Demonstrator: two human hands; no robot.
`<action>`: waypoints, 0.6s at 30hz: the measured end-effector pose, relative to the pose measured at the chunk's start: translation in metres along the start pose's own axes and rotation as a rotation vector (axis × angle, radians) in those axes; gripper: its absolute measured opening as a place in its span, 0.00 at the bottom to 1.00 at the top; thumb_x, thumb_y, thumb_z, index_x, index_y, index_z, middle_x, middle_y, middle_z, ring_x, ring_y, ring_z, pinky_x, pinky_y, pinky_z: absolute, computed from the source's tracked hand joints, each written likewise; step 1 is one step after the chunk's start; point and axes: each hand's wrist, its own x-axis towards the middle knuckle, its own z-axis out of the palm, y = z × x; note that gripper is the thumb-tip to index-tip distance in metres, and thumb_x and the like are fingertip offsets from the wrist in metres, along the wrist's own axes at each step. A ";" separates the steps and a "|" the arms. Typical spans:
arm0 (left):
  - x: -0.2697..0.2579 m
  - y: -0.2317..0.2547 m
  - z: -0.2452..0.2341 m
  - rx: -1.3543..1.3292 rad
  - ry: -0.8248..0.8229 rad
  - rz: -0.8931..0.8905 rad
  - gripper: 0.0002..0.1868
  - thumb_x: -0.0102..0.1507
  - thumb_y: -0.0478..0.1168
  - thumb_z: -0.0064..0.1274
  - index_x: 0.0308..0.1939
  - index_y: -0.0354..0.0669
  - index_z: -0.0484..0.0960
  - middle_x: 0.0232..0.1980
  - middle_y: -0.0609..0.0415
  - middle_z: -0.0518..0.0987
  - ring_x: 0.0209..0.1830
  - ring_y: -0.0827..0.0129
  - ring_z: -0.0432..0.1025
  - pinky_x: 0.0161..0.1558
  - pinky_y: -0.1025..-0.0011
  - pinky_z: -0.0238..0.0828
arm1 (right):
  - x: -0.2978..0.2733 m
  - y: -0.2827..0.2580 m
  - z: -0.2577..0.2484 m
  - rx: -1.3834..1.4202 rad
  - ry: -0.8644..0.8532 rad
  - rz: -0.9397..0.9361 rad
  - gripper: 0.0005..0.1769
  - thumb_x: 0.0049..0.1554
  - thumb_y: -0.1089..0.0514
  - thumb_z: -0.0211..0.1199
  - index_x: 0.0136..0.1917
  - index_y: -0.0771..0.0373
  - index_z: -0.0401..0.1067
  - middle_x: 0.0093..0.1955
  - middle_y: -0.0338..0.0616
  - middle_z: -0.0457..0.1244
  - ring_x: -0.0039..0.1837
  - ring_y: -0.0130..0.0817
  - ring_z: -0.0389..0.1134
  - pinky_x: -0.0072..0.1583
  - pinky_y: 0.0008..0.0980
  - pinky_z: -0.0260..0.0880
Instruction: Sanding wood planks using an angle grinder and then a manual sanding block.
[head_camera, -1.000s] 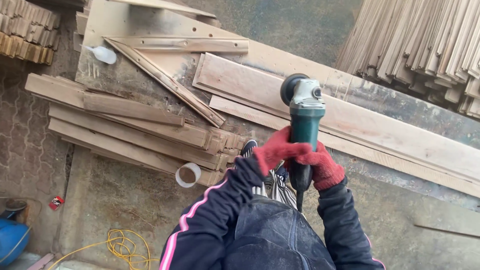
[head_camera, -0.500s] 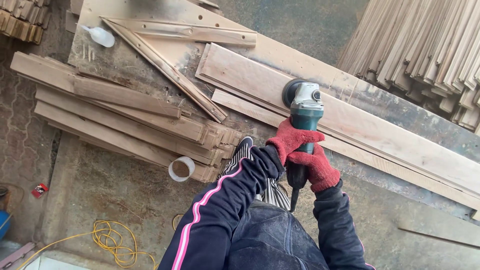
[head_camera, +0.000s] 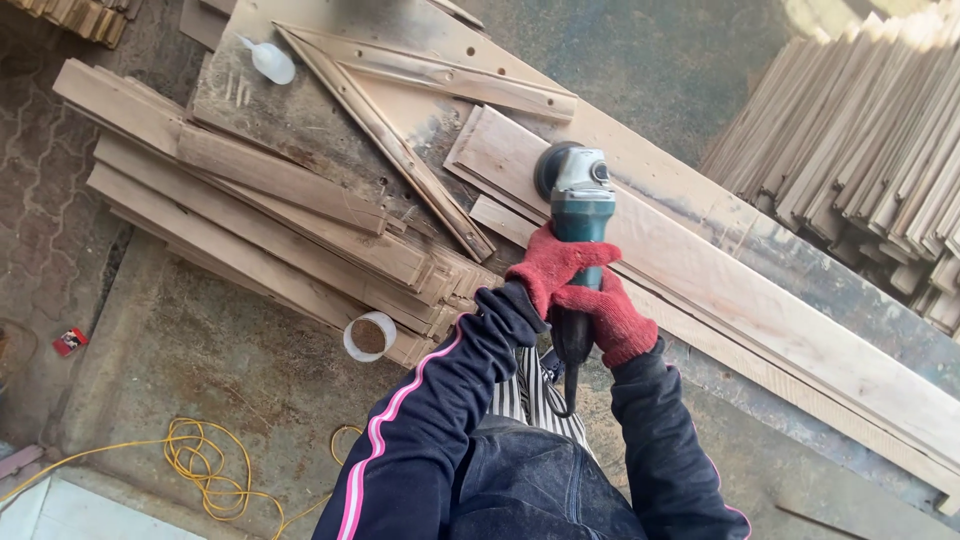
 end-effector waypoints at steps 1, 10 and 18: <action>0.001 0.006 -0.008 -0.019 0.011 0.007 0.33 0.38 0.39 0.78 0.47 0.42 0.83 0.37 0.42 0.82 0.45 0.51 0.80 0.47 0.58 0.77 | 0.005 -0.001 0.006 -0.009 -0.028 -0.008 0.29 0.30 0.60 0.80 0.48 0.60 0.78 0.40 0.45 0.68 0.44 0.37 0.69 0.51 0.34 0.69; 0.013 0.049 -0.072 -0.191 0.101 0.087 0.31 0.42 0.36 0.77 0.47 0.35 0.82 0.33 0.40 0.82 0.36 0.53 0.81 0.35 0.61 0.82 | 0.029 -0.035 0.070 -0.083 -0.207 -0.037 0.28 0.32 0.58 0.80 0.48 0.59 0.78 0.41 0.43 0.68 0.45 0.37 0.69 0.51 0.33 0.68; 0.035 0.027 -0.062 -0.192 0.106 0.064 0.35 0.41 0.36 0.78 0.49 0.33 0.80 0.36 0.37 0.81 0.37 0.50 0.81 0.32 0.55 0.85 | 0.022 -0.035 0.054 -0.048 -0.188 -0.022 0.28 0.31 0.58 0.80 0.47 0.61 0.77 0.40 0.45 0.67 0.44 0.39 0.69 0.49 0.34 0.69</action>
